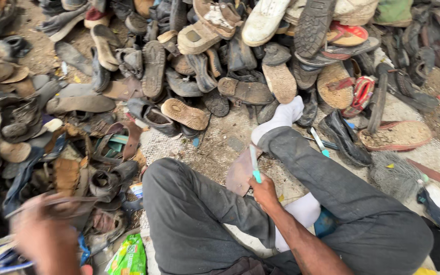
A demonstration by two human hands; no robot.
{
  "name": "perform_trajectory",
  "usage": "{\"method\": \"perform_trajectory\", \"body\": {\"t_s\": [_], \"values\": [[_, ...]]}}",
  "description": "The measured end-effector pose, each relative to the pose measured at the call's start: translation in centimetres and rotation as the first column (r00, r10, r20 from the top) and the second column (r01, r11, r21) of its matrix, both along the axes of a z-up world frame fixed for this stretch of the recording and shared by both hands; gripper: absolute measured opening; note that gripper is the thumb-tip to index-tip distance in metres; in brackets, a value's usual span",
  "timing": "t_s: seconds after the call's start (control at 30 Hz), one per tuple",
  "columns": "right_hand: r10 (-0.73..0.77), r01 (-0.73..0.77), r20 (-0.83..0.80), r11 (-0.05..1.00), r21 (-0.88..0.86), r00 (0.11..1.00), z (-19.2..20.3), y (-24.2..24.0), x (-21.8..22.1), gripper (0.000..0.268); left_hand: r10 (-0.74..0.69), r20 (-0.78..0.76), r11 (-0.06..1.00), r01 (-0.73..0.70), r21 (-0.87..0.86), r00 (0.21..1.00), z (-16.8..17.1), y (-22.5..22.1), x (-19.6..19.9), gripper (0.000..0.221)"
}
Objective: The person sits on the ground among a pile of footwear and repairs shoes by using shears and a knife to trim material, applying glue, and pressing soles onto different shoes and boots.
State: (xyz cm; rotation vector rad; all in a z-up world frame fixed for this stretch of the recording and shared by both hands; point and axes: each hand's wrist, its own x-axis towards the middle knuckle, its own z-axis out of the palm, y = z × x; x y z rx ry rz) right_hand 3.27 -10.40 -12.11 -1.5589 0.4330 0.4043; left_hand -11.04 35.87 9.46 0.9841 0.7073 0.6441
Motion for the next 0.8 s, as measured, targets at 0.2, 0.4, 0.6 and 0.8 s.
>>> {"method": "perform_trajectory", "body": {"t_s": [0.2, 0.4, 0.6, 0.8], "values": [[-0.154, 0.152, 0.006, 0.98, 0.127, 0.988, 0.8, -0.7, 0.1, 0.01, -0.265, 0.048, 0.961, 0.26, 0.091, 0.963, -1.9, -8.4, 10.5, 0.013], [-0.121, 0.208, -0.206, 0.853, 0.478, 0.971, 6.6, -4.3, -0.1, 0.01, -0.268, 0.162, 0.886, 0.309, -0.345, 0.95, -8.1, -13.9, 25.7, 0.016], [-0.005, 0.031, -0.047, 0.827, 0.562, 0.999, 10.3, -4.0, -3.4, 0.01, -0.518, -0.084, 0.854, 0.511, -0.095, 0.851, -21.5, -22.9, 28.9, 0.015], [-0.049, -0.014, 0.116, 0.873, 0.487, 0.992, 9.2, -5.8, -1.3, 0.011, -0.562, -0.476, 0.783, 0.621, -0.041, 0.677, -14.8, -23.1, 24.6, 0.027]]}}
